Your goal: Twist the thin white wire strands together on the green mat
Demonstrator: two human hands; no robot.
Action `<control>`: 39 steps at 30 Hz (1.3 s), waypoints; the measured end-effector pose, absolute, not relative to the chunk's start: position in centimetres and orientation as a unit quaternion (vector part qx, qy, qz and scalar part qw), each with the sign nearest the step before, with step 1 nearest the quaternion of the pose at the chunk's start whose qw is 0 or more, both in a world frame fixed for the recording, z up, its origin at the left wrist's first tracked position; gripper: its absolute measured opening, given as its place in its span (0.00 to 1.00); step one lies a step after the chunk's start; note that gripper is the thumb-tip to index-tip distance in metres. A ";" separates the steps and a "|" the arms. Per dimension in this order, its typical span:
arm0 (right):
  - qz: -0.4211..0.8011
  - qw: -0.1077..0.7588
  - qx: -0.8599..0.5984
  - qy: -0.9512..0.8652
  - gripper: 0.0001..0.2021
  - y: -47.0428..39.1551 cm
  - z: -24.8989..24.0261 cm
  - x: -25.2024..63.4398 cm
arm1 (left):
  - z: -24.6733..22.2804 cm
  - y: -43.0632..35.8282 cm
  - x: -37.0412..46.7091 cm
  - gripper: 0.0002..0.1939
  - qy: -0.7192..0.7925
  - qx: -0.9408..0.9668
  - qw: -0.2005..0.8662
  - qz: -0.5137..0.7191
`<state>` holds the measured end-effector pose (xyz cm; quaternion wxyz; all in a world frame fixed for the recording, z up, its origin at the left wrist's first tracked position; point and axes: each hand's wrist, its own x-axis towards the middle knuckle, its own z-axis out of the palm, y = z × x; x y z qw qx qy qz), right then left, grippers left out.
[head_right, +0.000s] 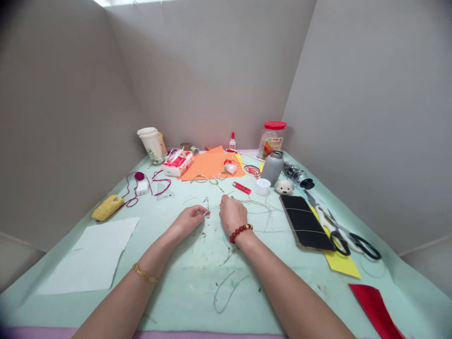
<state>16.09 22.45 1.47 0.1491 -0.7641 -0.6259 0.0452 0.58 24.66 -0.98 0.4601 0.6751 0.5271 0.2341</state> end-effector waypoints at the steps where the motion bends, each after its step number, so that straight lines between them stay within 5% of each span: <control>1: 0.042 0.146 -0.765 -0.627 0.11 22.6 1.4 16.1 | -0.9 24.7 0.6 0.14 0.527 0.674 0.463 0.232; 7: 0.026 0.138 -0.763 -0.631 0.10 22.2 2.0 15.8 | -0.8 24.8 0.8 0.15 0.532 0.672 0.459 0.232; 12: -0.045 0.223 -0.700 -0.677 0.08 20.2 2.9 15.1 | -0.9 24.7 0.8 0.13 0.522 0.687 0.441 0.246; 19: 0.163 0.304 -0.679 -0.647 0.02 21.6 0.8 13.7 | -1.0 24.8 0.6 0.13 0.513 0.686 0.456 0.242; 39: 0.274 0.310 -0.664 -0.623 0.04 21.8 1.5 14.3 | -0.5 24.8 -0.2 0.17 0.483 0.688 0.506 0.193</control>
